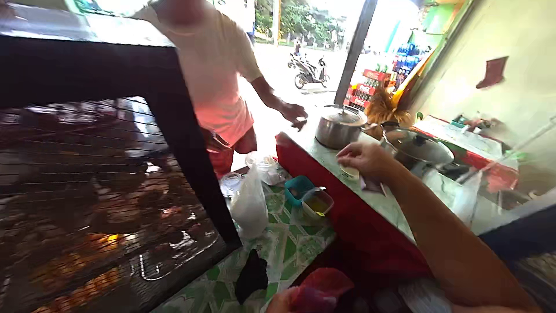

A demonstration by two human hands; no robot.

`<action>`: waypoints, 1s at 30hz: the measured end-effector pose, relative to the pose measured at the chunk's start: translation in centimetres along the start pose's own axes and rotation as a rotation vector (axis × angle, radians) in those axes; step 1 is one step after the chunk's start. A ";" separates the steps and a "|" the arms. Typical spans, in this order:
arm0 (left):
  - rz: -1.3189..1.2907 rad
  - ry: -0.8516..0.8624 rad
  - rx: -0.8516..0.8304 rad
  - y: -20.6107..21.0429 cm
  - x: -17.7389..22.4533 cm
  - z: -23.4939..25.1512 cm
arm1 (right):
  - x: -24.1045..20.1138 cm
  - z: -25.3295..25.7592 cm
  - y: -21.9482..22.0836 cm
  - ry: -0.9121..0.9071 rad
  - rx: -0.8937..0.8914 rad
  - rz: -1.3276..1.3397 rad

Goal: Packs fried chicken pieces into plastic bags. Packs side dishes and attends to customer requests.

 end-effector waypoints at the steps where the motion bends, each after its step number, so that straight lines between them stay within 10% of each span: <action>1: 0.001 0.033 -0.029 0.4 1.2 1.0 | 0.6 -3.6 1.8 -0.044 -0.120 -0.018; 7: -0.107 0.129 -0.316 8.9 7.4 4.8 | 14.6 -25.7 12.6 0.316 -0.531 -0.062; 18: 0.036 0.687 -1.137 46.7 24.4 -3.8 | 29.9 -67.6 7.1 0.936 0.030 0.297; 23: 0.133 0.614 -1.504 63.0 29.4 -10.5 | 35.5 -86.4 5.0 1.421 0.318 0.341; 30: 0.004 0.330 -1.579 84.5 35.3 -13.7 | 41.2 -110.1 1.9 1.784 0.767 0.513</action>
Point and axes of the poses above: each hand's wrist, its own z-axis towards the middle knuckle, its own y-axis out of the palm, x = y × z, the point moved 9 cm from there along z, towards the middle knuckle, and after that the axes turned 14 degrees about y, right-handed, at the moved point
